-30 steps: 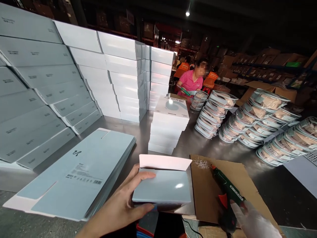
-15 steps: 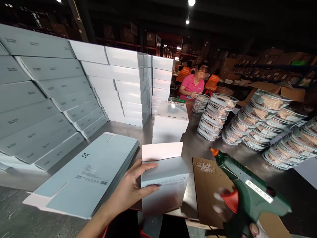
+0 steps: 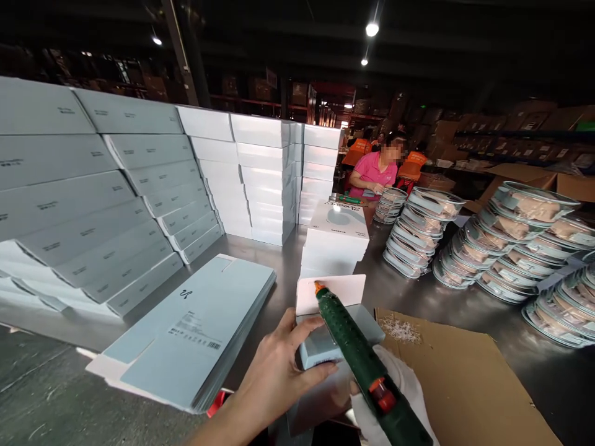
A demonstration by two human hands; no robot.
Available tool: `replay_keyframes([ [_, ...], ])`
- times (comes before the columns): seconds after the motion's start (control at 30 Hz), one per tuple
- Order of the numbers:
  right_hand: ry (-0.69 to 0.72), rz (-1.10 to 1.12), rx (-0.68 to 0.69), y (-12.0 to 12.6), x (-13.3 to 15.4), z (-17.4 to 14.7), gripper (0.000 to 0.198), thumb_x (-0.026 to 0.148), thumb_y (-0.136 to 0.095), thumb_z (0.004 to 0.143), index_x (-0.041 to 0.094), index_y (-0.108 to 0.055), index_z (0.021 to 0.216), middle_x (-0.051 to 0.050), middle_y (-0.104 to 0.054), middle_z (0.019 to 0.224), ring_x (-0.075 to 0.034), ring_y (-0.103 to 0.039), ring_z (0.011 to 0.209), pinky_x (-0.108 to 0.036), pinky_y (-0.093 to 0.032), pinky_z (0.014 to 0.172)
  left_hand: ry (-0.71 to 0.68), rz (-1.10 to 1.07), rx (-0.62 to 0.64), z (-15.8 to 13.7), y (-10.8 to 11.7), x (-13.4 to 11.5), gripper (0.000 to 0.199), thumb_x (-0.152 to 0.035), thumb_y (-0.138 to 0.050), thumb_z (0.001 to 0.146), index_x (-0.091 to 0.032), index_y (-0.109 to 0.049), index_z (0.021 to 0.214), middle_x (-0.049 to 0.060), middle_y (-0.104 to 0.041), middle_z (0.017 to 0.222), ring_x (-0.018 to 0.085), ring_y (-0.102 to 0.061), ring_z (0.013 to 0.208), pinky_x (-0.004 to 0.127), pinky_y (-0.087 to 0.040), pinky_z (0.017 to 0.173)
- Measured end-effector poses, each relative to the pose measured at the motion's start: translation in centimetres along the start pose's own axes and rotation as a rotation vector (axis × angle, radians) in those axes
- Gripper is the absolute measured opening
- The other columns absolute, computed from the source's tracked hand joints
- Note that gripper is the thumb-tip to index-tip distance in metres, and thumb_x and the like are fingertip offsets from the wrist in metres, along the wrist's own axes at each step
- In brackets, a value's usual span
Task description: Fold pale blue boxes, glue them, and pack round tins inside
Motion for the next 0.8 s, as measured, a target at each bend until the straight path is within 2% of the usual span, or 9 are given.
replay_keyframes([
  [0.13,-0.037,-0.071,-0.115,1.1,-1.5,-0.1,0.007,0.021,-0.060,0.079,0.024,-0.064,0.074,-0.001,-0.069,0.061,-0.019,-0.067,0.050,-0.026,-0.056,0.049,-0.024,-0.038,-0.012,-0.3,-0.1,0.3,0.045,-0.032,-0.077,0.081,-0.032,-0.067,0.125,0.006,-0.066,0.120,0.029,-0.077,0.092,0.040,-0.061,0.080],
  [0.3,-0.157,0.023,-0.234,1.5,-3.1,-0.7,0.013,0.028,-0.062,0.078,0.025,-0.065,0.066,0.000,-0.069,0.056,-0.019,-0.065,0.045,-0.027,-0.056,0.045,-0.029,-0.064,-0.032,-0.4,0.1,0.7,0.042,-0.031,-0.075,0.083,-0.033,-0.068,0.124,0.007,-0.067,0.124,0.028,-0.076,0.095,0.036,-0.061,0.077],
  [0.4,-0.308,0.224,-0.173,1.9,-3.4,-1.4,0.010,0.034,-0.068,0.077,0.026,-0.073,0.074,-0.003,-0.072,0.063,-0.023,-0.069,0.055,-0.034,-0.061,0.057,-0.042,-0.085,-0.032,-0.3,0.4,1.3,0.043,-0.034,-0.077,0.081,-0.031,-0.070,0.124,0.008,-0.069,0.117,0.030,-0.076,0.097,0.037,-0.062,0.075],
  [0.5,-0.441,0.501,-0.034,2.9,-4.2,-2.8,0.034,0.056,-0.065,0.082,0.026,-0.073,0.068,-0.005,-0.070,0.062,-0.025,-0.068,0.057,-0.038,-0.060,0.058,-0.060,-0.106,-0.019,-0.2,0.8,2.7,0.044,-0.034,-0.080,0.079,-0.031,-0.073,0.123,0.009,-0.072,0.112,0.032,-0.075,0.100,0.041,-0.063,0.082],
  [0.57,-0.612,0.725,-0.057,3.7,-5.9,-4.0,0.041,0.063,-0.067,0.079,0.024,-0.074,0.068,-0.005,-0.070,0.062,-0.023,-0.066,0.056,-0.035,-0.058,0.056,-0.069,-0.105,-0.015,-0.2,1.1,3.9,0.047,-0.034,-0.083,0.077,-0.031,-0.074,0.123,0.011,-0.073,0.117,0.037,-0.071,0.113,0.045,-0.062,0.089],
  [0.63,-0.896,0.946,-0.175,4.5,-8.5,-5.6,0.038,0.060,-0.082,0.066,0.023,-0.077,0.076,-0.005,-0.075,0.067,-0.023,-0.069,0.062,-0.033,-0.059,0.060,-0.103,-0.113,0.008,-0.2,1.4,4.9,0.051,-0.032,-0.086,0.075,-0.032,-0.075,0.125,0.013,-0.072,0.126,0.039,-0.066,0.124,0.047,-0.061,0.094],
  [0.67,-1.030,0.983,-0.252,5.0,-9.9,-6.6,0.039,0.056,-0.088,0.060,0.023,-0.078,0.078,-0.005,-0.077,0.070,-0.024,-0.073,0.066,-0.033,-0.061,0.063,-0.129,-0.123,0.032,-0.2,1.5,5.2,0.052,-0.031,-0.087,0.075,-0.032,-0.075,0.126,0.013,-0.072,0.129,0.039,-0.066,0.125,0.046,-0.061,0.095],
  [0.73,-1.131,0.827,-0.310,6.6,-12.7,-8.3,0.037,0.056,-0.088,0.058,0.026,-0.077,0.077,-0.005,-0.079,0.072,-0.029,-0.078,0.071,-0.039,-0.064,0.067,-0.181,-0.148,0.092,-0.2,1.8,5.3,0.055,-0.029,-0.089,0.074,-0.033,-0.075,0.127,0.013,-0.070,0.133,0.037,-0.068,0.123,0.043,-0.061,0.095],
  [0.8,-1.054,0.570,-0.266,8.9,-14.8,-9.4,0.026,0.056,-0.082,0.066,0.032,-0.076,0.075,-0.004,-0.076,0.063,-0.033,-0.078,0.066,-0.044,-0.063,0.062,-0.215,-0.173,0.144,-0.2,2.1,5.1,0.055,-0.028,-0.090,0.073,-0.034,-0.075,0.126,0.011,-0.069,0.136,0.036,-0.068,0.122,0.041,-0.062,0.094],
])
Point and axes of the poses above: each hand's wrist, its own z-axis towards the middle knuckle, its own y-axis out of the back of the hand, x = y × z, the point moved 1 cm from there along z, towards the middle knuckle
